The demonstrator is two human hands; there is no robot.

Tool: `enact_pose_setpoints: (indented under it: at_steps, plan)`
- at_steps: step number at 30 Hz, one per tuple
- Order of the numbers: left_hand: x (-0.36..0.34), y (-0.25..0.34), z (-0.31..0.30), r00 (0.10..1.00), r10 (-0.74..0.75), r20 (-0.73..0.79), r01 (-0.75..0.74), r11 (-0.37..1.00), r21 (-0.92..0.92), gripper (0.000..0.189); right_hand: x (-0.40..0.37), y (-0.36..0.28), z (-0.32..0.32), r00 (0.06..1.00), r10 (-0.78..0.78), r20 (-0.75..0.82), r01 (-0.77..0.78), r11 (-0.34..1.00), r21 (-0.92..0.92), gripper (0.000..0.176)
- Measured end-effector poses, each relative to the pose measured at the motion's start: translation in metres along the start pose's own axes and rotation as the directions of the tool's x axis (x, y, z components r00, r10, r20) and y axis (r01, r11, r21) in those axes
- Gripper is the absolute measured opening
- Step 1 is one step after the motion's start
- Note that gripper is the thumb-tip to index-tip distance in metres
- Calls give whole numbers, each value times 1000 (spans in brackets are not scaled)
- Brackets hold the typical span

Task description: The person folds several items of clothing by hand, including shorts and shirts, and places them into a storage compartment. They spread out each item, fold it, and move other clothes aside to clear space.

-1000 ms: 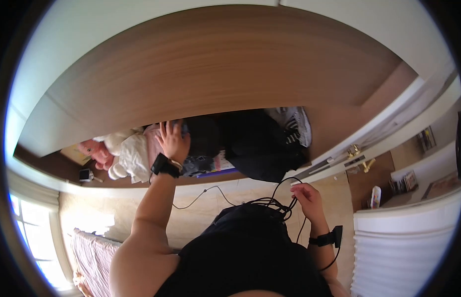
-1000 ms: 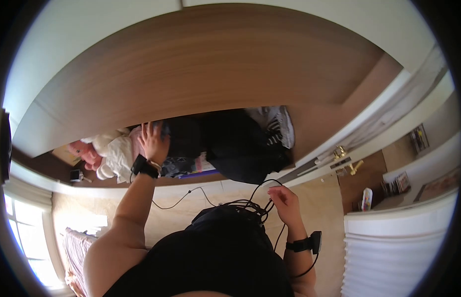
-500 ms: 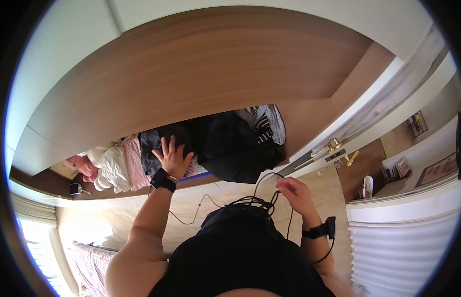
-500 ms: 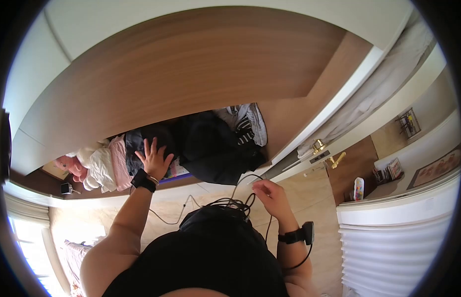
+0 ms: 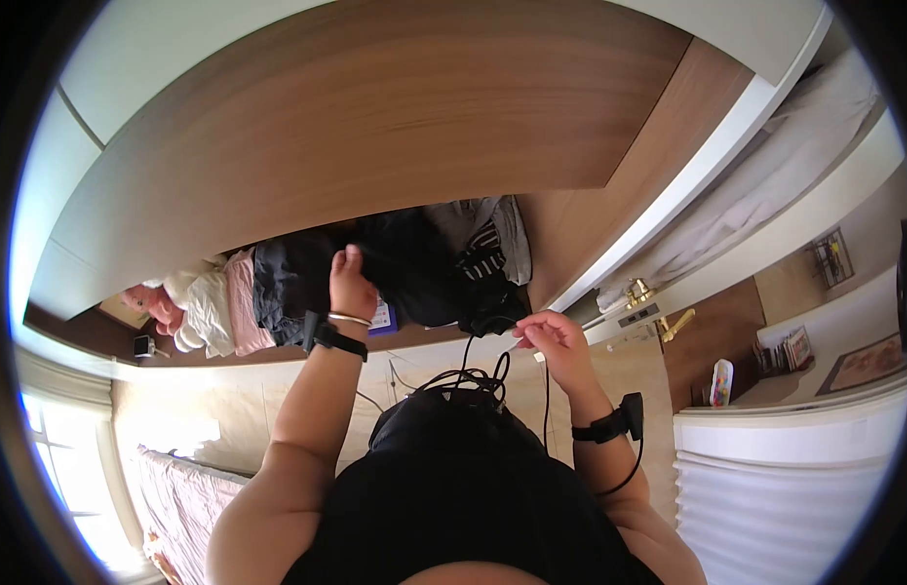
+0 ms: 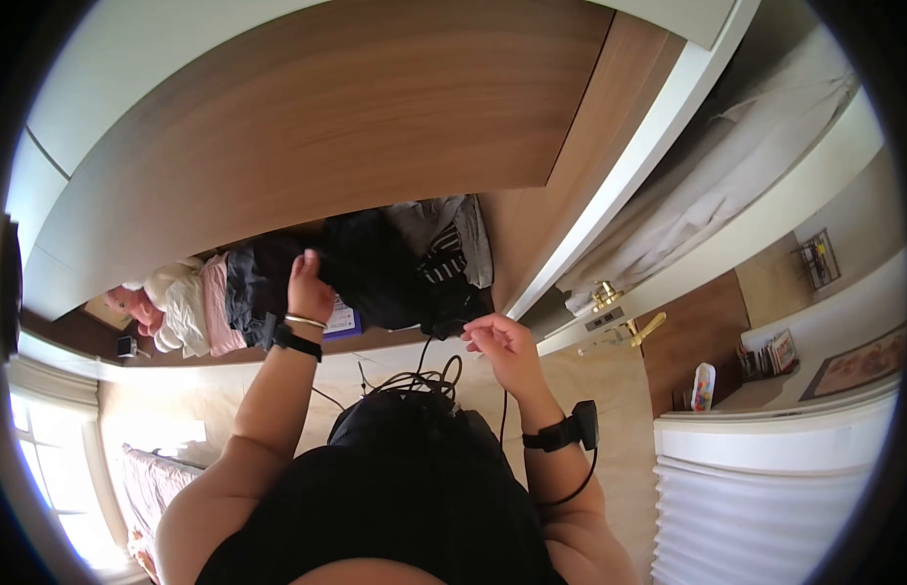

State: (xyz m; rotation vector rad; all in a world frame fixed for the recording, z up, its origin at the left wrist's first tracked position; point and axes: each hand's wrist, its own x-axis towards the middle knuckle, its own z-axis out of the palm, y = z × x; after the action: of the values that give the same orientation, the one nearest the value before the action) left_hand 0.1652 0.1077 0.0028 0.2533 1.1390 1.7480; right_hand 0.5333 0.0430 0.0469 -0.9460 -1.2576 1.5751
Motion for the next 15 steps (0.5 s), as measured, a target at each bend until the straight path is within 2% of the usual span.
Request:
enact_pose_setpoints:
  at_steps: [1, 2, 3, 4, 5, 6, 7, 8, 10, 11, 13, 14, 15]
  plan:
    - [-14, 22, 13, 997, -75, 5, 75, 983, -168, 23, 5, 2, -3, 1000, 0, 17, 0, 1000, 1, 15]
    - [-15, 26, 12, 998, -62, -7, 59, 983, -174, 23, 10, 5, -4, 998, 67, -5, -66, 992, 104, 19]
    - [-15, 31, 8, 976, -76, 202, 140, 936, -323, 33, 15, 5, -3, 990, 137, -20, -130, 970, 205, 22]
    - [-16, 34, 5, 914, -52, 403, 243, 865, -440, 44, 22, 7, 0, 990, 138, -2, -134, 970, 205, 22]
    - [-18, 31, 4, 901, -94, 424, 331, 780, -531, 55, 32, 10, 6, 977, 208, 38, -207, 907, 366, 28]
    - [-30, 29, 6, 908, -81, 412, 314, 782, -538, 55, 39, 14, 15, 958, 272, 89, -279, 813, 511, 35]
    - [-53, 28, 11, 864, -4, 503, 329, 760, -560, 56, 47, 30, 20, 926, 353, 134, -361, 721, 591, 49]
    - [-76, 27, 19, 808, 77, 585, 347, 739, -577, 57, 54, 27, 31, 923, 353, 152, -372, 720, 586, 49]
    - [-111, 25, 30, 827, 92, 555, 298, 764, -571, 58, 67, 3, 58, 714, 597, 366, -669, 428, 608, 57]
    - [-123, 21, 29, 817, 101, 567, 326, 731, -600, 65, 68, -8, 72, 707, 599, 377, -680, 429, 595, 57]
    - [-143, 15, 20, 799, 131, 586, 371, 660, -654, 85, 71, -26, 97, 691, 433, 578, -717, 311, 624, 60]
    - [-151, 15, 10, 796, 141, 589, 372, 655, -658, 84, 76, -23, 103, 673, 435, 598, -736, 308, 603, 60]
    - [-157, 15, -4, 791, 133, 596, 355, 694, -626, 83, 82, -15, 110, 613, 444, 654, -790, 305, 533, 62]
